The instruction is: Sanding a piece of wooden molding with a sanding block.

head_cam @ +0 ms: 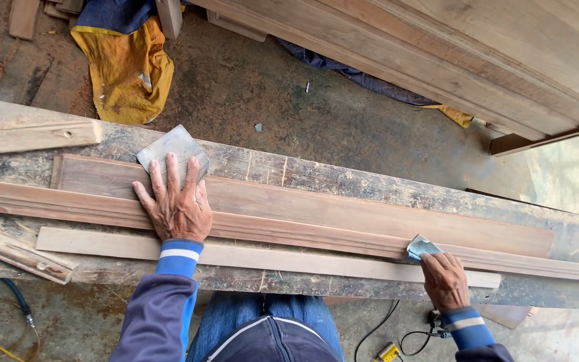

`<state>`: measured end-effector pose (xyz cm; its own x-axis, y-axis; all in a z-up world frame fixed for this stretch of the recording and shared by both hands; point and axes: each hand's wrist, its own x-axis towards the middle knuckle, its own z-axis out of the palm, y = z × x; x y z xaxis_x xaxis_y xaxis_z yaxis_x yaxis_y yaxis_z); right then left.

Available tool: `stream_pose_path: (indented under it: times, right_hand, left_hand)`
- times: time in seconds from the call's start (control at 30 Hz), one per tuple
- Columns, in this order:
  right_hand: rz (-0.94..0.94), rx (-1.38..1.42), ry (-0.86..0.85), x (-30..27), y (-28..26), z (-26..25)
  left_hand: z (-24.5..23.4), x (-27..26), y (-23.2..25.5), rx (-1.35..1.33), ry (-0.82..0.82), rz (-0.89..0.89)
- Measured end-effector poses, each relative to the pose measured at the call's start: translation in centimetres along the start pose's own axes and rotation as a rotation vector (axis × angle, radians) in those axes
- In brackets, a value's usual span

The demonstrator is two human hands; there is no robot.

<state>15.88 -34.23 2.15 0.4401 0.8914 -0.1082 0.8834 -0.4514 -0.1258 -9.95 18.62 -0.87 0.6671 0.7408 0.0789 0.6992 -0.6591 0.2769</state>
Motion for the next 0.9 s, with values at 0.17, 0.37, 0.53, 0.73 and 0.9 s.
stream_pose_path:
  times: [0.17, 0.37, 0.53, 0.73, 0.9]
  right_hand:
    - [-0.079, 0.084, 0.209, 6.4, -6.9, -0.8]
    - [-0.151, 0.21, 0.076, 10.2, -10.7, -1.9]
    - [-0.152, 0.219, 0.096, 10.5, -11.8, -2.1]
    - [-0.096, 0.307, 0.157, 12.6, -13.8, -2.7]
    - [-0.133, 0.281, 0.098, 12.7, -13.6, -2.6]
  left_hand:
    - [0.1, 0.0, 0.0, 0.0, -0.001, 0.004]
    - [-0.1, 0.0, 0.1, -0.03, 0.0, -0.004]
    - [-0.2, 0.1, 0.1, -0.022, -0.009, -0.007]
    - [-0.5, 0.3, 0.3, -0.021, -0.016, -0.017]
    - [-0.5, 0.4, 0.3, -0.012, -0.011, -0.018]
